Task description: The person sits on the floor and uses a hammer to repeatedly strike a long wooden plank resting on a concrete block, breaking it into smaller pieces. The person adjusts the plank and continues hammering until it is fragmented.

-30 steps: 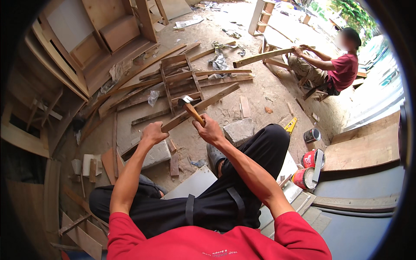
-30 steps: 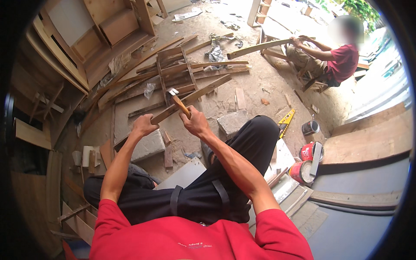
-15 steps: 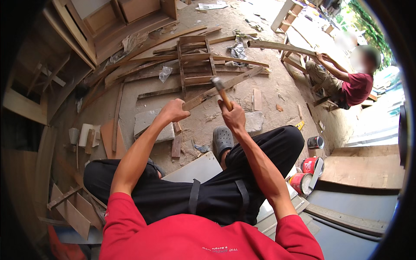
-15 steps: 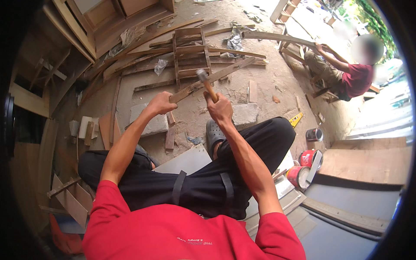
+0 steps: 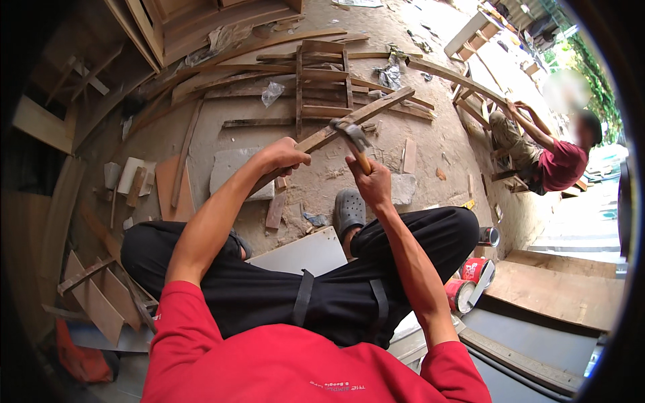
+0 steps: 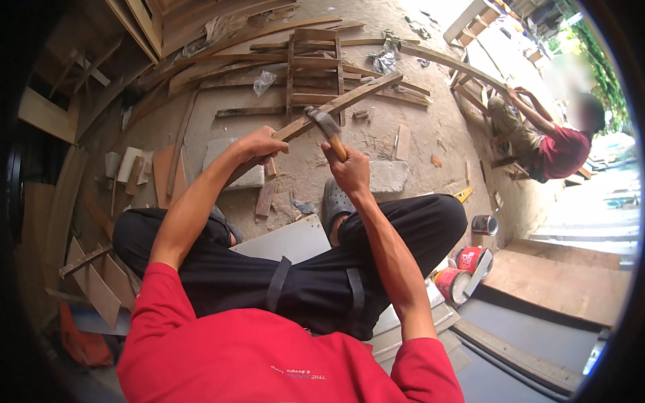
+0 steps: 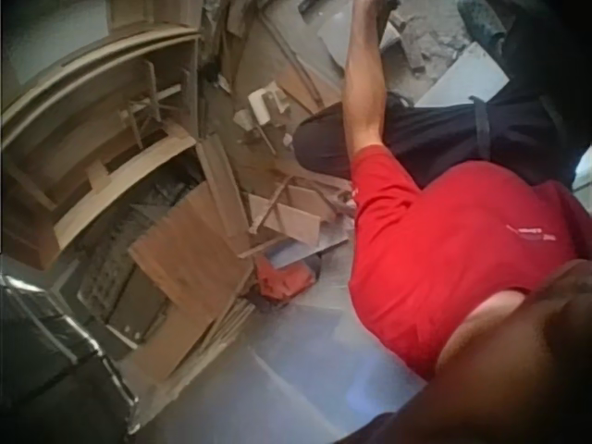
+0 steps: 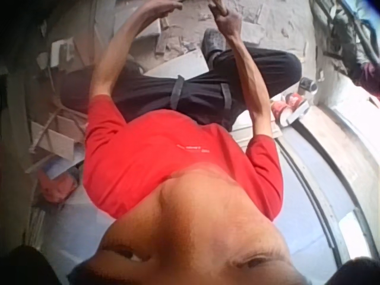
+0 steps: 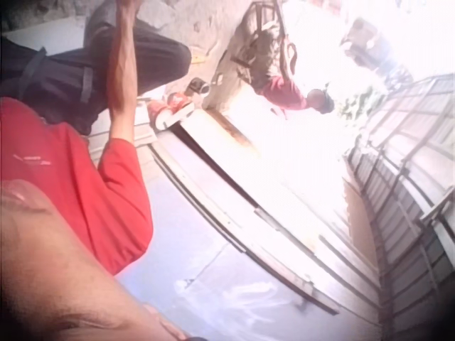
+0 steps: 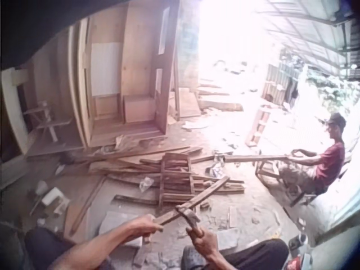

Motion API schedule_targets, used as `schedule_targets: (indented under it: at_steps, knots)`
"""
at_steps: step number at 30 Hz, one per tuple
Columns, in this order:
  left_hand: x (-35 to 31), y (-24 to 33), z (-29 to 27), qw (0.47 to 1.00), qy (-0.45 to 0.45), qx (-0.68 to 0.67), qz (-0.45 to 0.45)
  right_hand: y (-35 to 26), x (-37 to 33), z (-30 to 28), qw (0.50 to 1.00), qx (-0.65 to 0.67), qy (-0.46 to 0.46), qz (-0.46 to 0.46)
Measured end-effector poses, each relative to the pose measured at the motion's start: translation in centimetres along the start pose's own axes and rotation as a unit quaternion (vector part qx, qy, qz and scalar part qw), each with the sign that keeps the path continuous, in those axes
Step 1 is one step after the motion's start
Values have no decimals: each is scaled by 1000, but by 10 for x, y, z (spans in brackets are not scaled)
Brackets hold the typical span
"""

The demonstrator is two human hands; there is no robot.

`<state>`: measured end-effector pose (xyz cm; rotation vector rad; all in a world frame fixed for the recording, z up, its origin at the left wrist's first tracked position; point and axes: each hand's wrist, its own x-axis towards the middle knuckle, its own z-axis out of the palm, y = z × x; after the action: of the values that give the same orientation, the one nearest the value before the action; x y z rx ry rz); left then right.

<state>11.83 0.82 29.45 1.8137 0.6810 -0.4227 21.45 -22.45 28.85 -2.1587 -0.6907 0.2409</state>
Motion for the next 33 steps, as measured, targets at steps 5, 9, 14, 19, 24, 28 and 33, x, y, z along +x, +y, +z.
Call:
schedule_targets:
  at_steps: [5, 9, 14, 19, 24, 28, 33]
  knots:
    - [1, -3, -2, 999, -33, -22, 6, -3, -1, 1, 996, 69, 39, -41]
    - [6, -11, -1, 999, -38, -11, 6, 7, 3, 14, 998, -37, -35, 32]
    - [6, -20, 1, 999, -36, -15, -4, -1, 5, 2, 997, 70, 35, 25]
    - [3, -12, 4, 999, -28, -24, 7, 9, 1, 10, 998, 56, -28, 27]
    - [1, -16, 6, 999, -45, -1, -15, 5, 4, 8, 998, 4, -32, 62]
    - [0, -17, 7, 998, -38, -41, -12, -3, 3, 0, 992, 118, 45, 29]
    - [-2, -1, 8, 998, -45, -51, 16, 16, 1, 18, 998, -37, -43, -23]
